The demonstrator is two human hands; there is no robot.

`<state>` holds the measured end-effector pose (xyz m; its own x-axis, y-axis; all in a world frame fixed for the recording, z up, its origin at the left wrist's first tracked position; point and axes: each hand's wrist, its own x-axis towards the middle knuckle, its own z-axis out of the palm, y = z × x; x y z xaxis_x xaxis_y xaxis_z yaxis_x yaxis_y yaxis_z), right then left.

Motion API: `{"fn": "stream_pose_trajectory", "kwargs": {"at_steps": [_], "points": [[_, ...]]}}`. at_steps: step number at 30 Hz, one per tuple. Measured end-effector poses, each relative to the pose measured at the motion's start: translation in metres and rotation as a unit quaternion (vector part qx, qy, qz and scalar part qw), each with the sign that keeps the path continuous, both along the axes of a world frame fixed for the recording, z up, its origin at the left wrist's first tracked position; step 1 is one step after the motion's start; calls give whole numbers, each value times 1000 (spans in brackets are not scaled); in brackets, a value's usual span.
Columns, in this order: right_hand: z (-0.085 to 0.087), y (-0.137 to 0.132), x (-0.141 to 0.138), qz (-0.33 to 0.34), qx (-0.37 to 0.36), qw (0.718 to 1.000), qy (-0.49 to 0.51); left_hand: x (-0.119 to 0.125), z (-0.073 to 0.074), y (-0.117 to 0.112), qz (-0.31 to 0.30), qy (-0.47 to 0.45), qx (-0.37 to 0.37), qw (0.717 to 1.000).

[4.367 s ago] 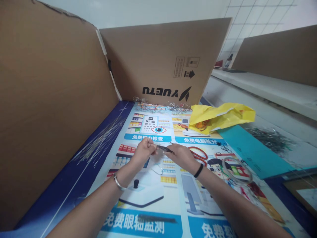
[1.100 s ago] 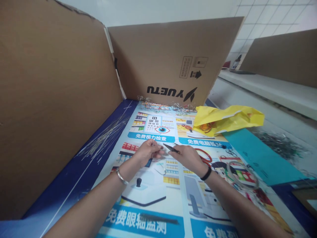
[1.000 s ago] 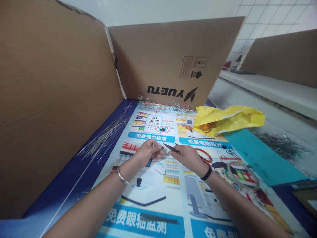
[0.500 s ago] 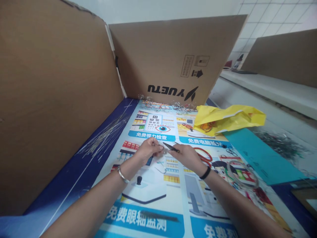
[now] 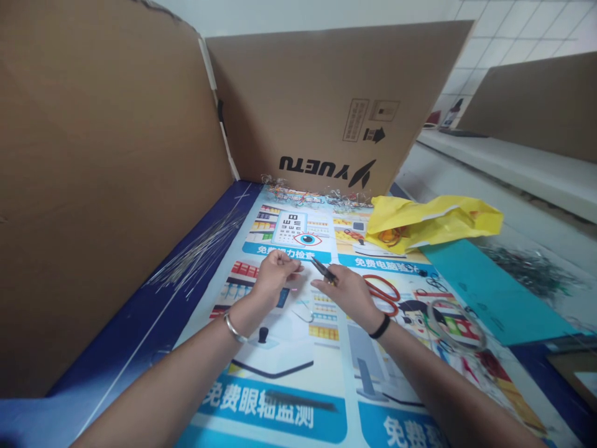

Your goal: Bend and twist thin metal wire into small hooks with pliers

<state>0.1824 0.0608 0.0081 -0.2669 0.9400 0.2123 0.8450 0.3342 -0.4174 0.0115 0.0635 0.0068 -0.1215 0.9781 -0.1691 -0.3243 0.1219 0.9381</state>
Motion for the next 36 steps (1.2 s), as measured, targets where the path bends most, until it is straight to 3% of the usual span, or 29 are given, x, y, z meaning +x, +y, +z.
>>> {"fn": "stream_pose_trajectory", "kwargs": {"at_steps": [4,8,30,36], "points": [[0,-11,-10,38,63,997,-21,4,-5,-1,26,14,33,999],[-3,-16,-16,60,83,994,-45,5,-9,-4,17,19,48,999],[-5,-10,-11,74,57,996,12,10,-1,-8,25,35,31,999],[-5,-2,-4,62,6,996,60,9,3,-10,12,31,7,999]]}}
